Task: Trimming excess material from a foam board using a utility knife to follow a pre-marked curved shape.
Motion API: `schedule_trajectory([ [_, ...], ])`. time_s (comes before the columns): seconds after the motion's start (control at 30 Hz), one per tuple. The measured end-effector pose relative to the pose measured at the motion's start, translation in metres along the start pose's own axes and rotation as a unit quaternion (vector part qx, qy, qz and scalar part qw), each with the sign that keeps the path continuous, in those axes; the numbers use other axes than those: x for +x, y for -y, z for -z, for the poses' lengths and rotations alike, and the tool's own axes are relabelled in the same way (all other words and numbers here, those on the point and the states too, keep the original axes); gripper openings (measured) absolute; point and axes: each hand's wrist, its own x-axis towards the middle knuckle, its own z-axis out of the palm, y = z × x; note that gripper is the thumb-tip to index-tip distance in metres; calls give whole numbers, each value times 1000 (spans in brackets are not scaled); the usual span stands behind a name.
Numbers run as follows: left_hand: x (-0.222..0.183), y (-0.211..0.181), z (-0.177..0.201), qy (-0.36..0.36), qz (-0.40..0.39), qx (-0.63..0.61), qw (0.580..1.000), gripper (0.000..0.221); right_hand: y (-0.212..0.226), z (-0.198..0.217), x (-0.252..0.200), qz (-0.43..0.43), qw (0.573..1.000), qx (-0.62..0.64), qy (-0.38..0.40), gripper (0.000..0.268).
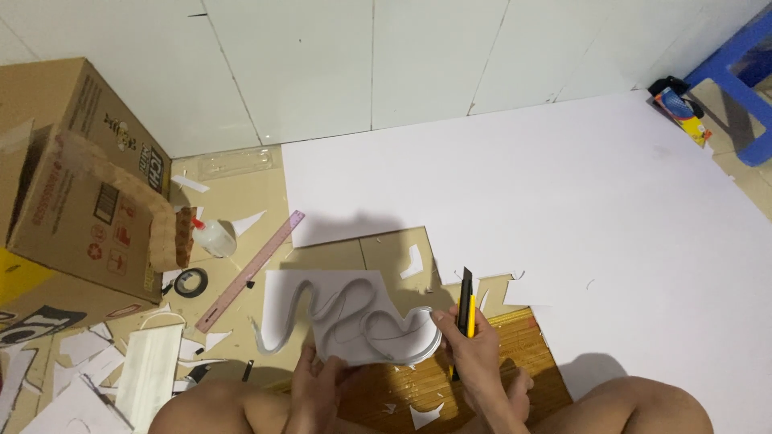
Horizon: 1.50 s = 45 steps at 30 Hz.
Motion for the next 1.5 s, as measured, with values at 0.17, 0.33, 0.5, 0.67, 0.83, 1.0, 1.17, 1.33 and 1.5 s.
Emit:
schedule_trajectory([
  [0.17, -7, -11, -7, -20, 17, -18, 999, 61, -3, 0, 4, -28, 999, 17, 8, 23],
  [0.33, 14, -31, 4, -43, -22, 63, 997, 48, -23, 8, 16, -65, 997, 8, 28, 16],
  [0.5, 53, -73, 20, 17, -148, 375, 915, 51, -56, 32, 30, -37, 997, -49, 48, 23],
  [0.67, 97, -92, 11, 48, -115, 517, 847, 46, -83, 45, 38, -51, 989, -135, 18, 16],
  [0.83, 125, -99, -5, 95, -94, 544, 828, 47, -81, 24, 24, -36, 950, -307, 33, 22],
  [1.0, 138, -87, 0, 59, -126, 568, 811, 49, -113, -5, 26, 100, 868, -471, 121, 72],
  [1.17, 124, -70, 19, 72, -396, 628, 666, 60, -76, -40, 15, 123, 854, -470, 186, 43],
  [1.33, 91, -77, 13, 160, -318, 718, 598, 66, -57, -58, 38, 111, 793, -565, 201, 36],
  [1.5, 91, -74, 8, 157, -225, 759, 590, 75, -45, -81, 50, 250, 788, -527, 198, 19],
])
